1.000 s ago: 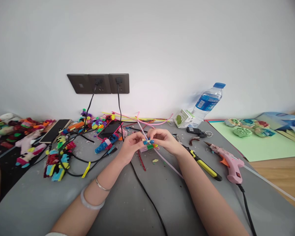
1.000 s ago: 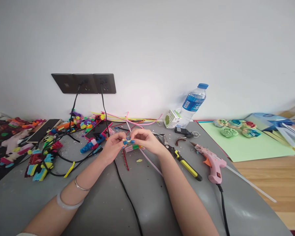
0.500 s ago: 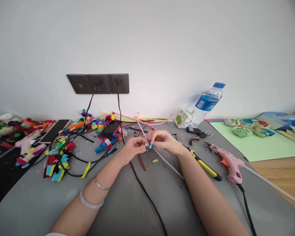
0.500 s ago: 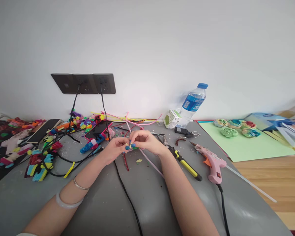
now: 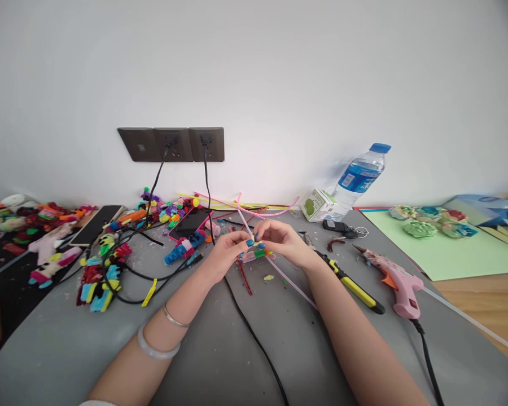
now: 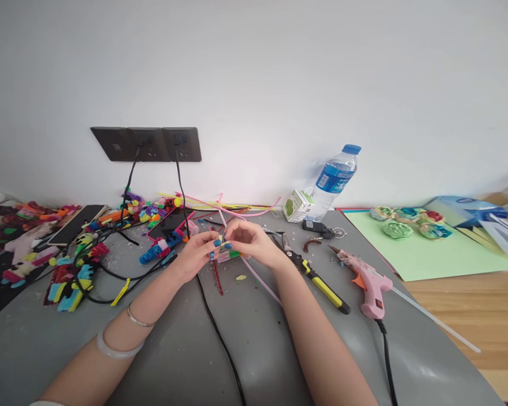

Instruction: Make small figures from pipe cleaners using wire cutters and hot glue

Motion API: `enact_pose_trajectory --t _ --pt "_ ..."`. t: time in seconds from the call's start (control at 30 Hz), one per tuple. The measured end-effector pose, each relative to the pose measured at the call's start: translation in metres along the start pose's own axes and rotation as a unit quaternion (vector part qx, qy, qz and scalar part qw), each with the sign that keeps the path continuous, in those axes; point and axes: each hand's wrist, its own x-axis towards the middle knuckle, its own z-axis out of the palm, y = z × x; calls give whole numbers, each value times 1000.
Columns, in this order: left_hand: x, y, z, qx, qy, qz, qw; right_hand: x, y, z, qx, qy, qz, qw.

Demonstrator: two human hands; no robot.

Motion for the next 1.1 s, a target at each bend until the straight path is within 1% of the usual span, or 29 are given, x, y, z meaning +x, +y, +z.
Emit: enact_pose_trajectory --t 0.13,0.27,0.43,0.57,0.7,0.83,0.9,0.97,1.1 --pt "0 3 -1 9 -23 -7 1000 -1 -2 1 2 -15 24 1000" --pt "0 1 -5 37 -40 -9 998 0 -4 1 -5 -26 27 999" --pt "0 1 -8 59 -38 -9 997 -1 -4 1 -2 -29 26 999" --pt "-1 4 -7 71 -33 -21 997 -1 -3 -1 -6 -24 32 999" --pt "-2 7 -5 68 -35 -35 996 0 1 -3 -7 -18 19 1000" --pt "-2 6 -5 56 -34 -31 997 0 3 -4 -24 -1 -7 1000" --pt "-1 5 -5 51 -31 -19 998 0 2 -4 -40 16 -17 999" --pt "-1 4 -5 59 -22 5 998 0 1 -4 -57 36 -23 997" --pt "-1 3 -3 125 18 93 988 0 -1 -3 -73 71 -28 994"
